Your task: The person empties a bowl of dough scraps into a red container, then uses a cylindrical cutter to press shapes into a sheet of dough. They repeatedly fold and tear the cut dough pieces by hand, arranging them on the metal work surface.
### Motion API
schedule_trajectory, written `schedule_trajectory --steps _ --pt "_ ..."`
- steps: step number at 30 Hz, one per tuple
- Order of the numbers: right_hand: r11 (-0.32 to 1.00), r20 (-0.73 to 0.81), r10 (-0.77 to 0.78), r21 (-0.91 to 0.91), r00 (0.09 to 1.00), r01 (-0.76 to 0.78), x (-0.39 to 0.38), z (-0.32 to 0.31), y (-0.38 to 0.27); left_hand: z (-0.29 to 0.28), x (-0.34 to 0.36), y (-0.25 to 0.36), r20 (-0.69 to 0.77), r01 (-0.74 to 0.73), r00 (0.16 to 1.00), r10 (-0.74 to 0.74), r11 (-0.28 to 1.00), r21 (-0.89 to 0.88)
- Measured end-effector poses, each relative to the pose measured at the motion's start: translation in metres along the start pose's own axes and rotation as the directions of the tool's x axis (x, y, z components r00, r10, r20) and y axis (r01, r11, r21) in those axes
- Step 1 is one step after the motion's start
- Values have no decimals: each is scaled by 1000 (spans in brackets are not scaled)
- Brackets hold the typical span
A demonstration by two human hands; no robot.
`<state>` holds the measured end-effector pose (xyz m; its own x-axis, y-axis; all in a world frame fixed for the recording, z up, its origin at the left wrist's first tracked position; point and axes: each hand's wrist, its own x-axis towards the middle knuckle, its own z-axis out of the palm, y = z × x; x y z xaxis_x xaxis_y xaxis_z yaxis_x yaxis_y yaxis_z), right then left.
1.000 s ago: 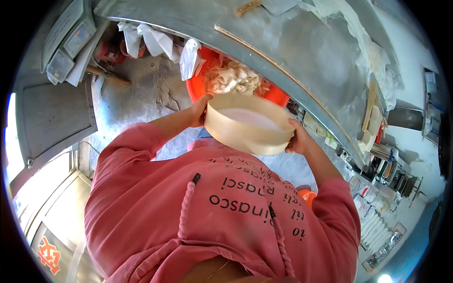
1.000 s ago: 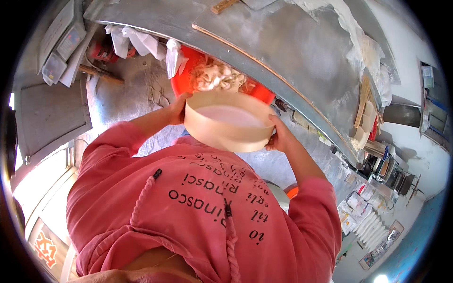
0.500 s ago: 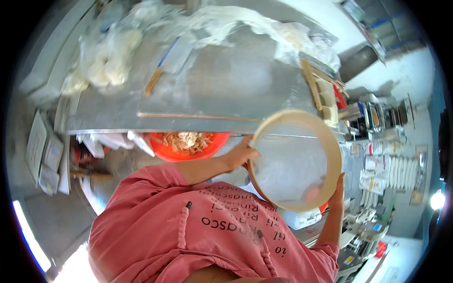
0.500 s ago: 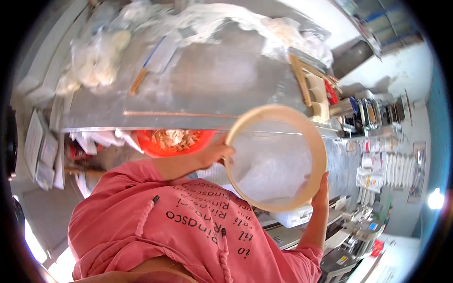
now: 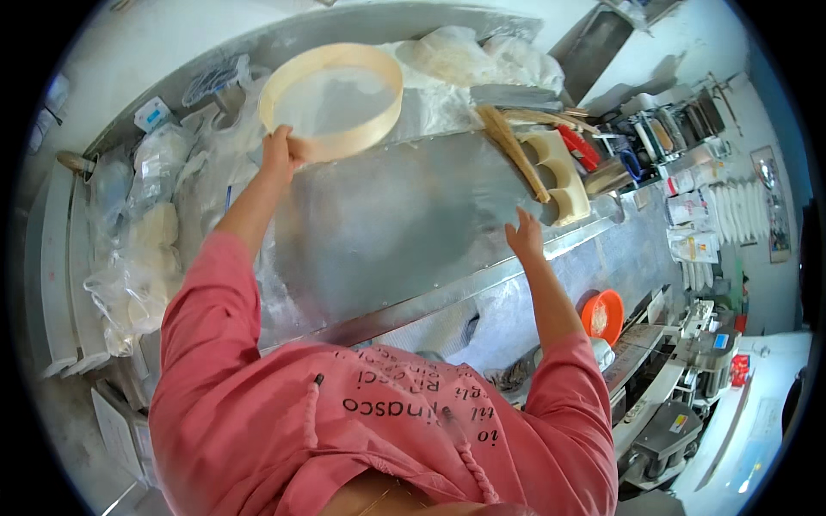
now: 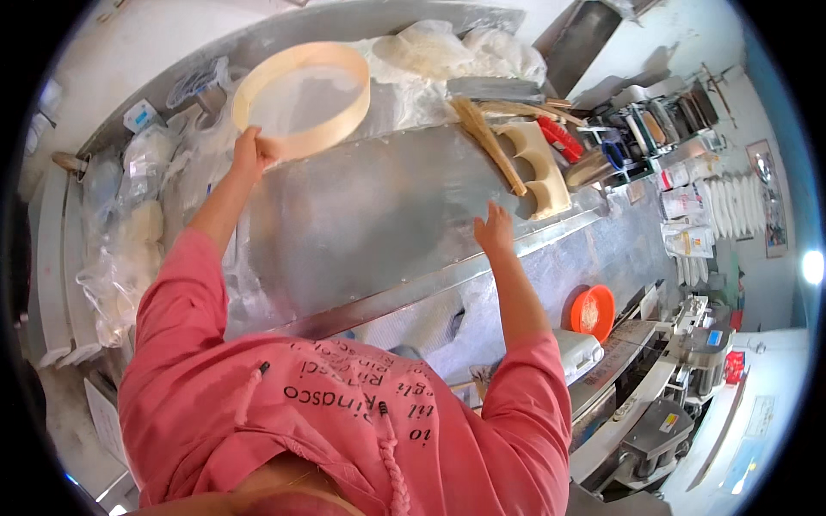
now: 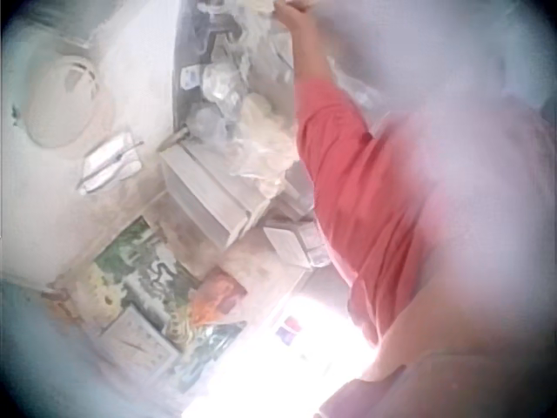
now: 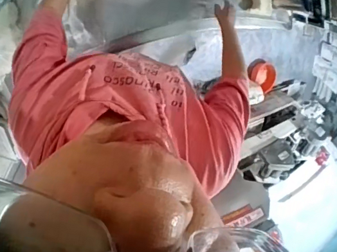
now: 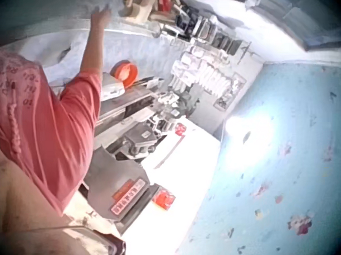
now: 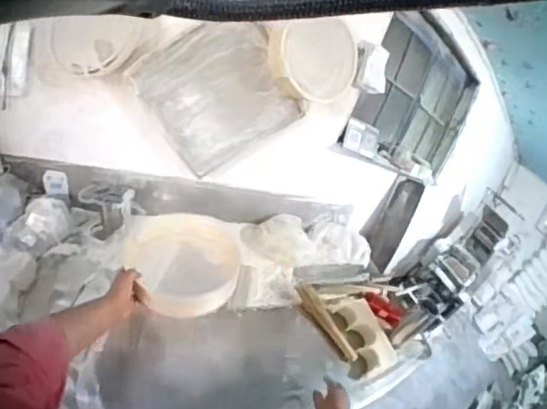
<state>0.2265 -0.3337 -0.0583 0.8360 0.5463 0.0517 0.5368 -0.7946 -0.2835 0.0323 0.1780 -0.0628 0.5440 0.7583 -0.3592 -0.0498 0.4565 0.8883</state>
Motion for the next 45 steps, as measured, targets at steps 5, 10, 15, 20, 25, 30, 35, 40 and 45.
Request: schedule_trajectory --steps 5,10,15,20,25,30,35,40,45 --pt "969 -256 1 -237 967 -64 83 19 20 37 37 6 -202 142 966 -162 984 -108" --pt "893 -24 272 -367 962 -262 141 8 38 27 30 -4 -375 75 926 -41 994 75" --pt "916 434 -108 394 894 -80 123 14 11 -23 -37 -14 -612 -3 791 14 1000 19" --pt "757 612 -628 340 480 558 93 -22 -42 94 -41 4 -476 -167 777 412 863 476" --pt "924 257 -207 368 944 102 158 -65 87 326 -35 -16 135 -389 912 388 711 585" --pt "775 101 292 557 951 -297 126 -109 212 501 -11 -132 589 -371 802 -98 691 620" --pt "498 346 339 723 875 -479 112 -93 249 597 -1 -179 526 -590 650 -548 73 804" --pt "499 401 299 707 866 -500 109 -87 238 559 20 -186 536 -321 571 -622 432 843" --pt "718 396 140 591 908 -368 121 -80 200 445 -45 -150 375 -115 822 -428 521 846"
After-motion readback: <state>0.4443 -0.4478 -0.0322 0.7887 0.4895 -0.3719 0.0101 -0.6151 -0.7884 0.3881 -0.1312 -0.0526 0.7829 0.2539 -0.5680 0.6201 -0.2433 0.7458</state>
